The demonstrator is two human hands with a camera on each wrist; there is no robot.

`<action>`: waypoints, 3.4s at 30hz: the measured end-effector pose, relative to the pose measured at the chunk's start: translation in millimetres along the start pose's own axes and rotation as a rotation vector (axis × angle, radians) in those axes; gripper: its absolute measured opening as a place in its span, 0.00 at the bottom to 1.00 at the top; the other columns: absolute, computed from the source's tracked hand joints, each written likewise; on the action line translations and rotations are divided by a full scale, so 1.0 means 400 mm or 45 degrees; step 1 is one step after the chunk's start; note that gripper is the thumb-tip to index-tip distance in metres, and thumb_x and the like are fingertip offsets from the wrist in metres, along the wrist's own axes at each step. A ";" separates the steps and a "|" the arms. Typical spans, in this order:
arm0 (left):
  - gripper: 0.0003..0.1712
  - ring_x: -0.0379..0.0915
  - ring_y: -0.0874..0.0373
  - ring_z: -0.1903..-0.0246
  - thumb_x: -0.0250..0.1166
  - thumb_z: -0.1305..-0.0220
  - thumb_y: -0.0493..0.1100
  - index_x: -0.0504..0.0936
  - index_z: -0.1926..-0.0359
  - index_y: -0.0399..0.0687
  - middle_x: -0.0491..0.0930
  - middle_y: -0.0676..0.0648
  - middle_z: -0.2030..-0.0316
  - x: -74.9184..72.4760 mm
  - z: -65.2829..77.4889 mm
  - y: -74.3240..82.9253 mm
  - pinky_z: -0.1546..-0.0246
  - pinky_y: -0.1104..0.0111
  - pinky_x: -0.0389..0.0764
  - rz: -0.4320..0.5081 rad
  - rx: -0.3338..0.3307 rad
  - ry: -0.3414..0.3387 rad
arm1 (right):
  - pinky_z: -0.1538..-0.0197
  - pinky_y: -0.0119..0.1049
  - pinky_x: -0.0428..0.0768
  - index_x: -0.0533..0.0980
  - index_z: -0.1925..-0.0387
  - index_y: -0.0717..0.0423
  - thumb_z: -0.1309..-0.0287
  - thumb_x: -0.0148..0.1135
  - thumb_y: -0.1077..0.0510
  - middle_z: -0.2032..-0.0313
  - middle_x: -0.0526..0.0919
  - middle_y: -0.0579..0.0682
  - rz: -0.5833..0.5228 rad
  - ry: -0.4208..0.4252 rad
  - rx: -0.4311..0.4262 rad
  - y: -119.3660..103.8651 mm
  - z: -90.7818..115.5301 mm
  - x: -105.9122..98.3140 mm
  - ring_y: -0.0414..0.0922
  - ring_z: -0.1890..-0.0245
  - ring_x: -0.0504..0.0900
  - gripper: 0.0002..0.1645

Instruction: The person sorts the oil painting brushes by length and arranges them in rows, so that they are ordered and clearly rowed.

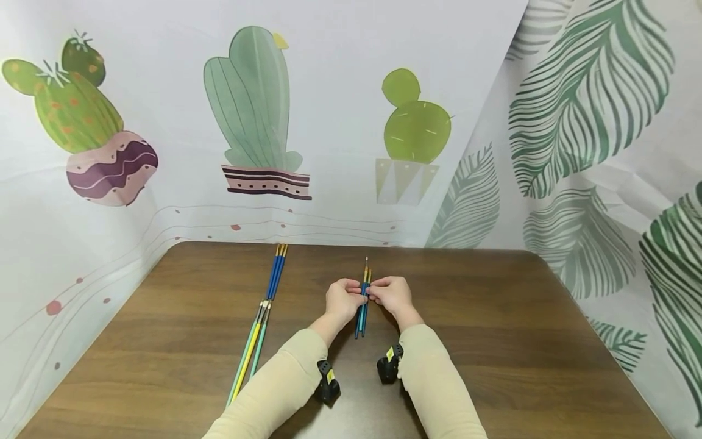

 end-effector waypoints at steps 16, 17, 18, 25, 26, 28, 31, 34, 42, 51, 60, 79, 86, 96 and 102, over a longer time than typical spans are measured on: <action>0.13 0.79 0.59 0.70 0.66 0.52 0.29 0.82 0.62 0.35 0.84 0.43 0.70 -0.016 0.000 -0.011 0.66 0.70 0.81 0.149 -0.098 0.036 | 0.71 0.28 0.82 0.81 0.62 0.72 0.49 0.65 0.65 0.74 0.86 0.54 -0.026 0.001 -0.006 -0.002 0.003 0.008 0.36 0.78 0.81 0.14; 0.13 0.79 0.59 0.70 0.66 0.52 0.29 0.82 0.61 0.36 0.84 0.43 0.69 -0.017 0.000 -0.012 0.66 0.70 0.81 0.156 -0.108 0.033 | 0.71 0.28 0.82 0.81 0.62 0.72 0.49 0.65 0.65 0.74 0.86 0.54 -0.026 0.003 -0.007 -0.002 0.003 0.007 0.36 0.78 0.81 0.14; 0.12 0.79 0.59 0.70 0.66 0.51 0.29 0.82 0.61 0.36 0.84 0.43 0.69 -0.018 -0.001 -0.012 0.66 0.71 0.80 0.161 -0.112 0.031 | 0.71 0.28 0.81 0.81 0.62 0.72 0.49 0.65 0.65 0.74 0.86 0.54 -0.026 0.005 -0.008 -0.002 0.003 0.007 0.36 0.78 0.81 0.14; 0.12 0.79 0.57 0.67 0.64 0.49 0.29 0.82 0.60 0.34 0.84 0.41 0.67 -0.026 -0.001 -0.013 0.64 0.70 0.80 0.213 -0.150 -0.001 | 0.72 0.27 0.81 0.80 0.62 0.73 0.49 0.65 0.65 0.75 0.86 0.54 -0.034 0.011 -0.014 -0.003 0.004 0.002 0.36 0.78 0.81 0.14; 0.12 0.79 0.57 0.67 0.64 0.49 0.29 0.82 0.60 0.34 0.84 0.41 0.66 -0.027 -0.001 -0.013 0.64 0.70 0.80 0.217 -0.152 -0.001 | 0.72 0.27 0.81 0.81 0.62 0.73 0.49 0.65 0.65 0.76 0.86 0.54 -0.033 0.012 -0.013 -0.003 0.005 0.001 0.36 0.78 0.81 0.14; 0.13 0.79 0.58 0.67 0.64 0.50 0.29 0.82 0.60 0.33 0.84 0.40 0.66 -0.031 -0.002 -0.015 0.65 0.71 0.80 0.225 -0.152 0.001 | 0.72 0.27 0.80 0.81 0.63 0.72 0.50 0.66 0.65 0.77 0.85 0.52 -0.028 0.015 -0.009 -0.002 0.006 0.000 0.36 0.79 0.81 0.14; 0.14 0.78 0.58 0.68 0.63 0.51 0.29 0.82 0.60 0.33 0.84 0.40 0.67 -0.037 -0.005 -0.013 0.67 0.72 0.79 0.225 -0.143 0.001 | 0.73 0.26 0.80 0.81 0.63 0.72 0.51 0.67 0.64 0.79 0.84 0.50 -0.027 0.017 -0.006 -0.001 0.007 0.000 0.36 0.79 0.80 0.14; 0.14 0.77 0.59 0.69 0.62 0.51 0.28 0.81 0.59 0.33 0.83 0.40 0.66 -0.046 -0.006 -0.010 0.69 0.73 0.79 0.243 -0.142 -0.003 | 0.73 0.26 0.80 0.81 0.63 0.72 0.50 0.67 0.64 0.79 0.84 0.49 -0.029 0.018 -0.008 0.000 0.007 0.002 0.35 0.79 0.80 0.14; 0.15 0.73 0.59 0.75 0.59 0.48 0.27 0.80 0.57 0.32 0.80 0.41 0.66 -0.069 -0.018 -0.015 0.79 0.70 0.79 0.360 -0.186 -0.049 | 0.72 0.26 0.80 0.81 0.62 0.72 0.50 0.67 0.64 0.78 0.84 0.50 -0.034 0.017 0.006 0.004 0.006 0.002 0.35 0.78 0.81 0.14; 0.17 0.73 0.58 0.76 0.54 0.46 0.26 0.77 0.53 0.30 0.74 0.47 0.70 -0.106 -0.043 -0.025 0.80 0.70 0.79 0.424 -0.195 -0.050 | 0.71 0.26 0.81 0.81 0.62 0.71 0.50 0.67 0.64 0.78 0.84 0.50 -0.047 0.002 0.015 0.001 0.008 0.002 0.36 0.78 0.81 0.14; 0.19 0.75 0.52 0.66 0.51 0.37 0.28 0.72 0.45 0.25 0.74 0.31 0.56 -0.147 -0.072 -0.033 0.71 0.69 0.82 0.392 -0.205 -0.095 | 0.71 0.26 0.81 0.80 0.62 0.71 0.50 0.67 0.64 0.77 0.84 0.50 -0.026 -0.005 0.011 0.006 0.006 0.000 0.36 0.78 0.81 0.14; 0.23 0.77 0.56 0.73 0.46 0.29 0.38 0.58 0.35 0.43 0.78 0.38 0.56 -0.232 -0.107 -0.047 0.70 0.61 0.84 0.354 -0.332 -0.281 | 0.73 0.25 0.80 0.80 0.63 0.72 0.50 0.67 0.65 0.80 0.83 0.47 -0.036 0.005 0.001 0.004 0.005 0.003 0.34 0.79 0.80 0.14; 0.25 0.77 0.57 0.73 0.47 0.30 0.37 0.58 0.34 0.42 0.74 0.33 0.51 -0.277 -0.118 -0.048 0.70 0.61 0.84 0.357 -0.321 -0.244 | 0.72 0.26 0.80 0.80 0.63 0.71 0.50 0.67 0.64 0.79 0.84 0.49 -0.028 0.010 0.008 0.007 0.004 0.002 0.35 0.79 0.80 0.14; 0.24 0.80 0.52 0.66 0.51 0.32 0.38 0.65 0.36 0.38 0.71 0.31 0.45 -0.341 -0.136 -0.053 0.68 0.62 0.85 0.362 -0.309 -0.194 | 0.72 0.26 0.80 0.80 0.62 0.72 0.50 0.67 0.64 0.78 0.84 0.49 -0.028 0.006 0.007 0.006 0.007 0.000 0.35 0.79 0.81 0.14; 0.22 0.82 0.54 0.62 0.54 0.32 0.41 0.71 0.39 0.36 0.80 0.37 0.50 -0.391 -0.149 -0.062 0.71 0.72 0.82 0.236 -0.303 -0.126 | 0.72 0.26 0.80 0.80 0.62 0.71 0.50 0.68 0.64 0.78 0.84 0.49 -0.029 0.010 0.009 0.002 0.011 0.001 0.35 0.79 0.81 0.14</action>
Point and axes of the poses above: each hand's wrist, its own z-axis away from the middle knuckle, its own x-axis out of the palm, y = z × x, the point moved 7 cm from there along -z, towards the middle knuckle
